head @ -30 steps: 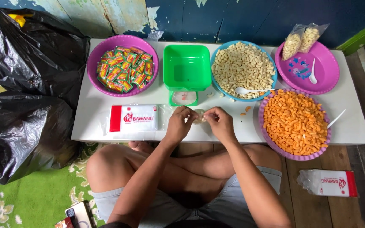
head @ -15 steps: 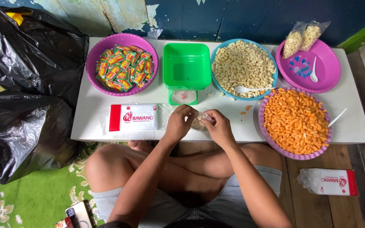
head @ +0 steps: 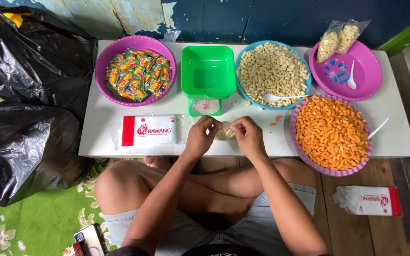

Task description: Manually filling small plastic bags with snacks using a spoon and weighing them on a small scale.

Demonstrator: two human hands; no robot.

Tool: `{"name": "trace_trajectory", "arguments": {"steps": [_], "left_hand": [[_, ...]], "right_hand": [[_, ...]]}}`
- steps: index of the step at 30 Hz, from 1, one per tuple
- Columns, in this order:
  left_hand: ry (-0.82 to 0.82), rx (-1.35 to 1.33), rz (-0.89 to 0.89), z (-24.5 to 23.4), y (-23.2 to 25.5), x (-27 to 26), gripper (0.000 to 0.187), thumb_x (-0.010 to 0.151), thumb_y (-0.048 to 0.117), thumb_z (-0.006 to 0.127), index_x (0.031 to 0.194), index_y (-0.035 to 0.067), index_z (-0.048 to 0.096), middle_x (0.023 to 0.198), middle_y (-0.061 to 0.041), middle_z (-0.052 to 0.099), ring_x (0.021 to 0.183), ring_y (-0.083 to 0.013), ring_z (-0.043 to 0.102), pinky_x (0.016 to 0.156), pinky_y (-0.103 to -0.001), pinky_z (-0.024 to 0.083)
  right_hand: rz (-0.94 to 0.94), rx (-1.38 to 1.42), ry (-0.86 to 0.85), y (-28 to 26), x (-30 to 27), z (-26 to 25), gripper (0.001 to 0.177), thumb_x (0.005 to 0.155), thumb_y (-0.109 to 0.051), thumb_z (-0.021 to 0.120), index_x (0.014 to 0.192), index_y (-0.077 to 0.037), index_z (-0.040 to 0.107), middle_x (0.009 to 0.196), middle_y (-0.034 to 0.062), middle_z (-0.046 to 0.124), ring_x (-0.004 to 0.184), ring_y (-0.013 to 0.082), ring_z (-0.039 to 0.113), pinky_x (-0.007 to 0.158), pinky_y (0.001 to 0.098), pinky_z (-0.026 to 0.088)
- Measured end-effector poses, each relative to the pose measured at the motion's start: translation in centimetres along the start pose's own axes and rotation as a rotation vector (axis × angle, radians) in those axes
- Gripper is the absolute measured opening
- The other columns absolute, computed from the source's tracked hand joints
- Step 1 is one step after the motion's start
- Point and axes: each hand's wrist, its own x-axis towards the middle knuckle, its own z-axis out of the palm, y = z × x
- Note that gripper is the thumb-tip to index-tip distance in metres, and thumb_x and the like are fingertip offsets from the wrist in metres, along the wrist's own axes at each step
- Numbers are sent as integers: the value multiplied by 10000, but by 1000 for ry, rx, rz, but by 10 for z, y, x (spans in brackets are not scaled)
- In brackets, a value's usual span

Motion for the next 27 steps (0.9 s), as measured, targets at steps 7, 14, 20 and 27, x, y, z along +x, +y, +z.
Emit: {"name": "trace_trajectory", "arguments": {"steps": [7,14,20,27], "left_hand": [[-122,95,97,-1,1,0,362,827,398,821,1075,155,718,1057,-72,668,954,-336,672,849,-499,552],[-39,126,38,8,-6,0,75,898,300,770,921,232,749,922,23,687,919,-240,678,834,-385,569],[23,156,56,14,-9,4,46,901,259,778,925,229,752,899,11,672,916,-242,672,822,-394,579],[0,122,92,16,-8,12,48,906,204,747,924,212,703,880,-8,672,928,-270,679,841,-417,564]], "right_hand": [[112,123,-45,12,2,3,62,944,-106,737,1002,-118,721,859,110,694,766,232,679,682,343,579],[125,141,-99,11,-3,9,243,936,-287,794,1115,-139,722,1063,89,636,996,275,635,807,367,557],[235,261,-25,10,-2,19,80,939,-183,761,1005,-146,735,1021,31,616,906,198,657,794,306,569],[185,301,26,9,3,15,26,961,-105,704,936,-98,698,1028,30,649,855,203,718,787,323,589]]}}
